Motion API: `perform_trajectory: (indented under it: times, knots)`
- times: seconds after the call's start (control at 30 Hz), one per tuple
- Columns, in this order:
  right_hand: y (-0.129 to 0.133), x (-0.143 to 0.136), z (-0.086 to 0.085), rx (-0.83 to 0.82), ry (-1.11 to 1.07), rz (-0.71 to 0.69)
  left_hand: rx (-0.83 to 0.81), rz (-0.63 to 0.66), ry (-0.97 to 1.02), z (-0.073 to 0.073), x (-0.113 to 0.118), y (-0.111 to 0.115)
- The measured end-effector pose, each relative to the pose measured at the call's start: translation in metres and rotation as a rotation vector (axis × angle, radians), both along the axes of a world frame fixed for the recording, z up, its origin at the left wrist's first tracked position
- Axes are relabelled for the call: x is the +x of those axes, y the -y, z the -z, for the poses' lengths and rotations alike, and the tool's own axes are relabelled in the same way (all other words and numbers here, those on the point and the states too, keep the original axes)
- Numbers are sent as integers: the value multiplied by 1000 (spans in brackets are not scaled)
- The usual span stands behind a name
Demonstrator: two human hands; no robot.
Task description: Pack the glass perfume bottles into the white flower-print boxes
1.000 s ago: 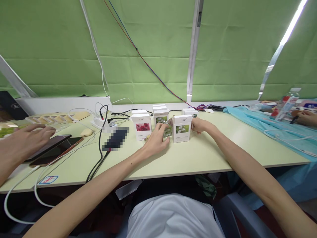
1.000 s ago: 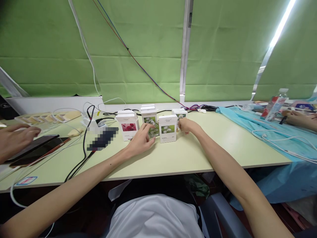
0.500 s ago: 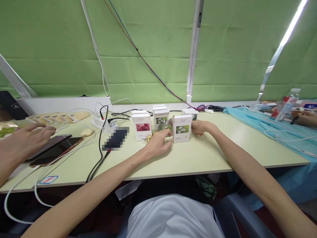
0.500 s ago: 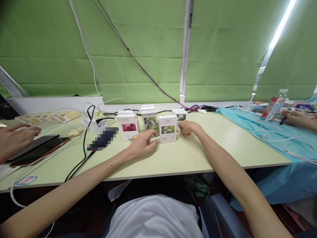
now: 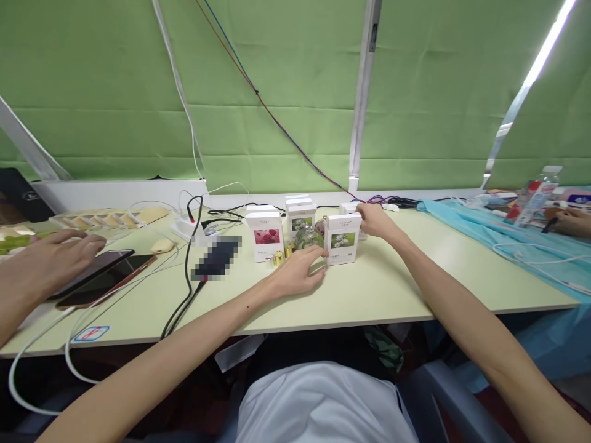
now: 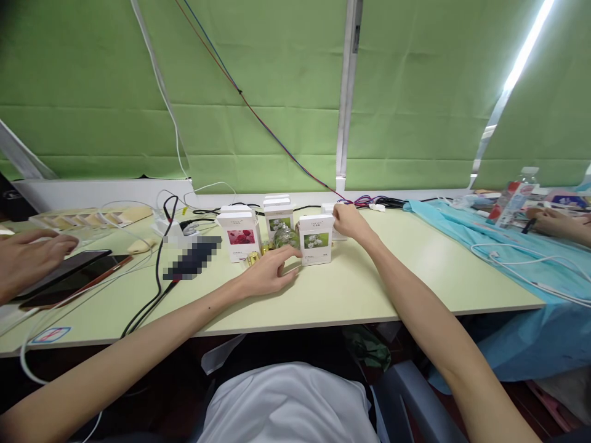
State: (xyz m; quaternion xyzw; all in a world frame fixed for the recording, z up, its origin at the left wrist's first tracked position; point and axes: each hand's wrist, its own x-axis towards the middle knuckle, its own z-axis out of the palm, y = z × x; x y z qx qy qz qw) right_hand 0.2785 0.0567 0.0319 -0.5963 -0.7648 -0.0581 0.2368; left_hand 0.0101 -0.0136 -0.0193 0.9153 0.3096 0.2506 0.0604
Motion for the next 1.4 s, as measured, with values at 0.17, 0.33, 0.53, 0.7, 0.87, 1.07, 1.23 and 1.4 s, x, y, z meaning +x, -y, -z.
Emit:
perform_trajectory:
  times: [0.17, 0.33, 0.53, 0.7, 0.87, 1.07, 1.23, 1.4]
  knots:
    - [5, -4, -5, 360, -357, 59, 0, 24, -25, 1, 0, 1]
    - [21, -15, -9, 852, -552, 59, 13, 47, -73, 3, 0, -1]
    - [42, -49, 3, 1152, -489, -232, 11, 65, -161, 2, 0, -3]
    - [48, -81, 25, 1025, -378, -552, 69, -33, 7, 0, -2, -9]
    - [44, -94, 45, 976, -333, -709, 157, -188, 285, -5, -6, -19]
    - [36, -99, 62, 723, -304, -701, 53, -280, 527, -15, -7, -18]
    - [34, -104, 69, 708, -319, -769, -38, -291, 622, -20, -7, -16]
    - [32, -105, 71, 679, -303, -788, -61, -300, 563, -17, -7, -19]
